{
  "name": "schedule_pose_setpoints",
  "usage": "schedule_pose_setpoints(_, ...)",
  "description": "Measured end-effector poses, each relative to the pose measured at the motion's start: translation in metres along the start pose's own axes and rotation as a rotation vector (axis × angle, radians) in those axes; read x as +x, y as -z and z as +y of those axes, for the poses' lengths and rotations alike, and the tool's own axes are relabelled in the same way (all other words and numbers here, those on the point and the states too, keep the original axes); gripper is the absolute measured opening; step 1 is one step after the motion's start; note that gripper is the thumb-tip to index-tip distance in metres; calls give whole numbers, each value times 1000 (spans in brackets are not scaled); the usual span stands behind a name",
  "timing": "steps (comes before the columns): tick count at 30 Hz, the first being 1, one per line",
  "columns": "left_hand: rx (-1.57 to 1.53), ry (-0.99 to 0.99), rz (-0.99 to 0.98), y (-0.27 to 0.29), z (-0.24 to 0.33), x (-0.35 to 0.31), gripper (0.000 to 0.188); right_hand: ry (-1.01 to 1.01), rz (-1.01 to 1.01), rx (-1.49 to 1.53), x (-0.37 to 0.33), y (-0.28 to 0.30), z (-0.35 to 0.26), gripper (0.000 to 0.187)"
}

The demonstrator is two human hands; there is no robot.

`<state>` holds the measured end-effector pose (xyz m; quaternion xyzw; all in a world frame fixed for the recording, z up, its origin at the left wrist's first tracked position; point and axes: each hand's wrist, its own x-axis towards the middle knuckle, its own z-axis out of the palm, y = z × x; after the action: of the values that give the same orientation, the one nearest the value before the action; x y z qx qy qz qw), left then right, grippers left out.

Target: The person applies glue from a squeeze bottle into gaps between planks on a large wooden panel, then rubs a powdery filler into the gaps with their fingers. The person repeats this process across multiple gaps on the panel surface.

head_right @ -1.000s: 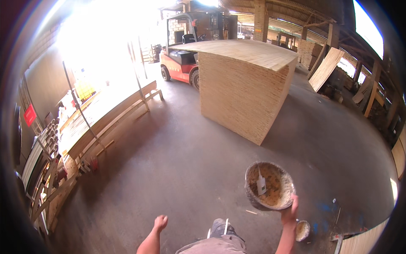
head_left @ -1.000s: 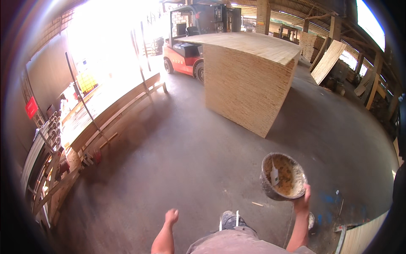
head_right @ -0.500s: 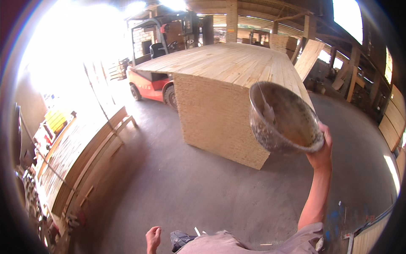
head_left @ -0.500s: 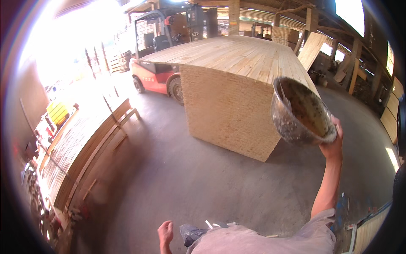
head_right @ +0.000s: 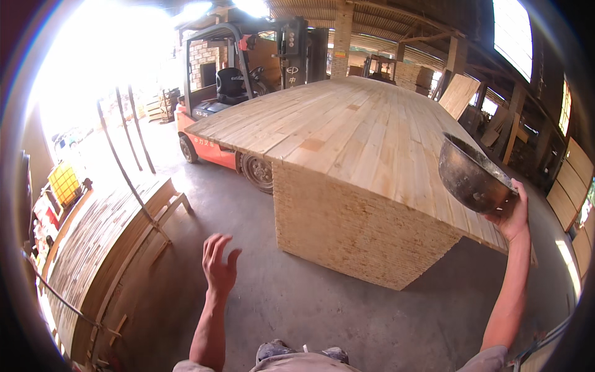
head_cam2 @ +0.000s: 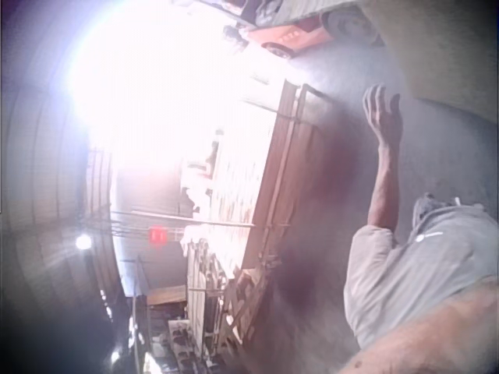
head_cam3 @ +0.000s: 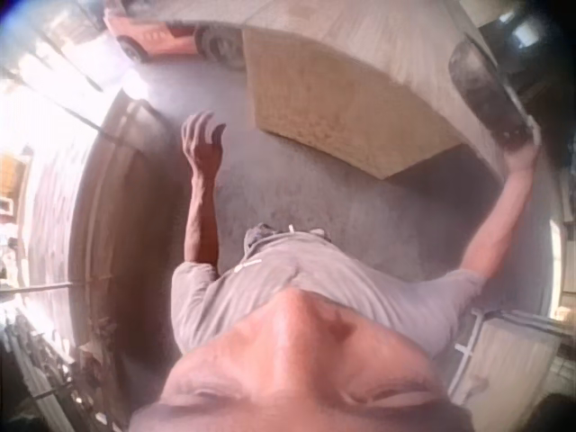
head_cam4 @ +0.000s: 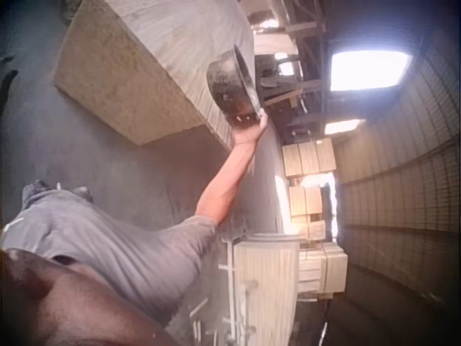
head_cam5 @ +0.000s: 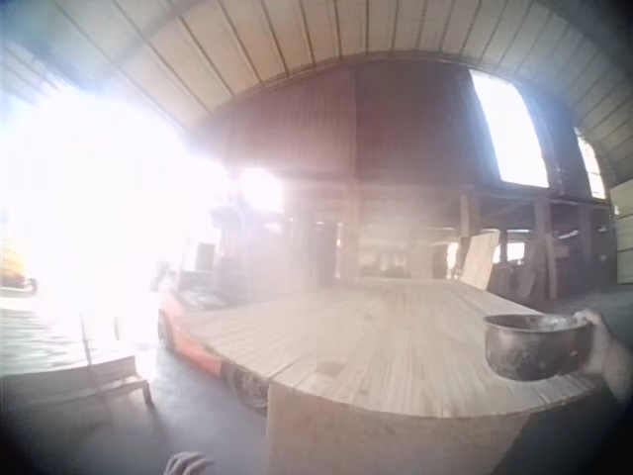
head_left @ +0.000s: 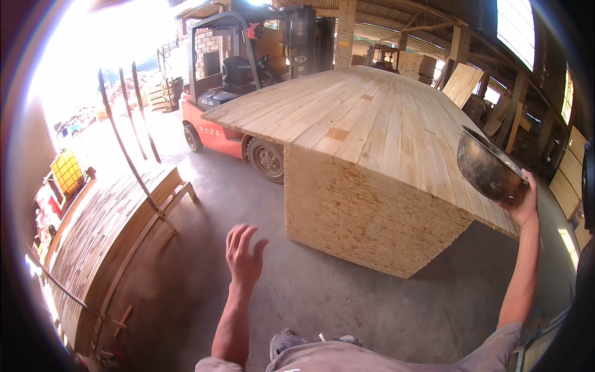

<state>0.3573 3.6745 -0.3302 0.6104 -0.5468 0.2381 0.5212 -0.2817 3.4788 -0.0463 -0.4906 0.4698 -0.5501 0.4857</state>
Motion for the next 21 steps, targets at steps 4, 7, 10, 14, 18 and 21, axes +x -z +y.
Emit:
schedule_pose_setpoints(4, -80, -311, 170, -81, -12, 167, 49, -54, -2, -59, 58, -65, 4, 83)
schedule_pose_setpoints(7, -126, -422, 248, -128, -31, 218, 50, -62, -3, -147, 85, -118, 13, 80)
schedule_pose_setpoints(10, -163, -484, 319, -161, -49, 232, 45, -80, 3, -263, 108, -154, 13, 78)
schedule_pose_setpoints(14, -204, -474, 370, -181, -62, 234, 33, -36, 108, -489, 128, -169, 12, 68)
schedule_pose_setpoints(18, -227, -469, 341, -186, -72, 234, 31, 724, 455, -944, 143, -195, 0, 51)
schedule_pose_setpoints(21, -269, -480, 343, -188, -77, 235, 28, 742, 162, -1451, 142, -232, -40, 36)
